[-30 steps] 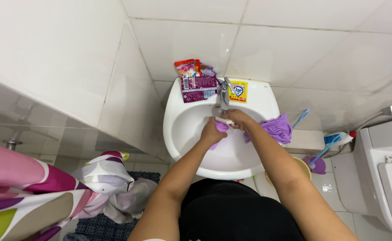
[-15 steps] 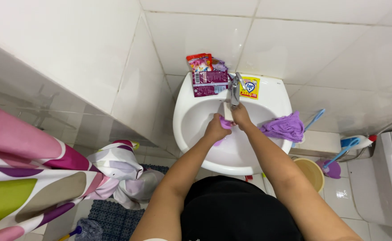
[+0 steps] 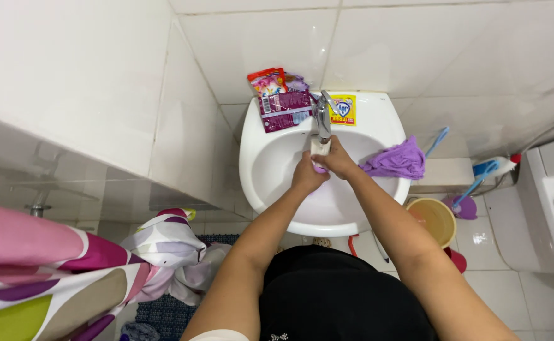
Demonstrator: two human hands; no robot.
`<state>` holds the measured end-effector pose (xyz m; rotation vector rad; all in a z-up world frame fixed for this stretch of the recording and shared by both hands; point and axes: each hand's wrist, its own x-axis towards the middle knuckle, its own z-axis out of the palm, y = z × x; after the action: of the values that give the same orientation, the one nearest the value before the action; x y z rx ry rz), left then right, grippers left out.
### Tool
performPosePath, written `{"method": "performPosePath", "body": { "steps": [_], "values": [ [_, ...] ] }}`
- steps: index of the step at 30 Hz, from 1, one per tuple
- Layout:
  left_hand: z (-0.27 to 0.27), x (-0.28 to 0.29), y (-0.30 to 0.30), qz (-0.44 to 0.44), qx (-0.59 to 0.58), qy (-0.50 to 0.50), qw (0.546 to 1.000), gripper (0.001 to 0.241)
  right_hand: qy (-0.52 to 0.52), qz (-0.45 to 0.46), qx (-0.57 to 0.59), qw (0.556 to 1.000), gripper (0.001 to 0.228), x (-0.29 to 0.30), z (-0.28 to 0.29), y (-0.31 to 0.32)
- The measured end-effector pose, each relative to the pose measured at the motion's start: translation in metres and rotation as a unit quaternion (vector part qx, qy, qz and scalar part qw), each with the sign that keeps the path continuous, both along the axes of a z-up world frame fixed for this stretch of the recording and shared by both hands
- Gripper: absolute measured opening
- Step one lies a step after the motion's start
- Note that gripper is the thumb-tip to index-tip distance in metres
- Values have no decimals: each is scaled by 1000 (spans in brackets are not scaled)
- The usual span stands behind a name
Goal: Scrubbing and rinsing a toilet bowl and tank in a bathroom.
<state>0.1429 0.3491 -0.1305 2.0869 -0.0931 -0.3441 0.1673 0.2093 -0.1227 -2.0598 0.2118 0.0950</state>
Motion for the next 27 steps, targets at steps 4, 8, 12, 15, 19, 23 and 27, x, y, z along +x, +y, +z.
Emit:
{"method": "performPosePath", "body": {
  "steps": [4, 8, 12, 15, 19, 23, 27],
  "values": [
    [9, -2, 5, -33, -35, -9, 999, 84, -96, 30, -19, 995, 58, -3, -2, 0],
    [25, 1, 13, -42, 31, 41, 998, 85, -23, -79, -20, 996, 45, 13, -27, -4],
    [-7, 7, 18, -27, 33, 47, 998, 91, 24, -52, 239, 969, 52, 21, -61, -13],
    [-13, 6, 22, -41, -6, 25, 999, 98, 0, -26, 128, 991, 54, 10, -17, 15],
    [0, 3, 23, -54, -6, 30, 998, 96, -32, -83, 8, 996, 45, 18, -18, 19],
    [-1, 3, 27, -39, -30, 20, 999, 91, 40, -39, 132, 990, 48, 21, -24, 12],
    [-1, 2, 34, -19, -78, -4, 997, 93, 112, 25, 258, 959, 71, 15, 8, 10]
  ]
}}
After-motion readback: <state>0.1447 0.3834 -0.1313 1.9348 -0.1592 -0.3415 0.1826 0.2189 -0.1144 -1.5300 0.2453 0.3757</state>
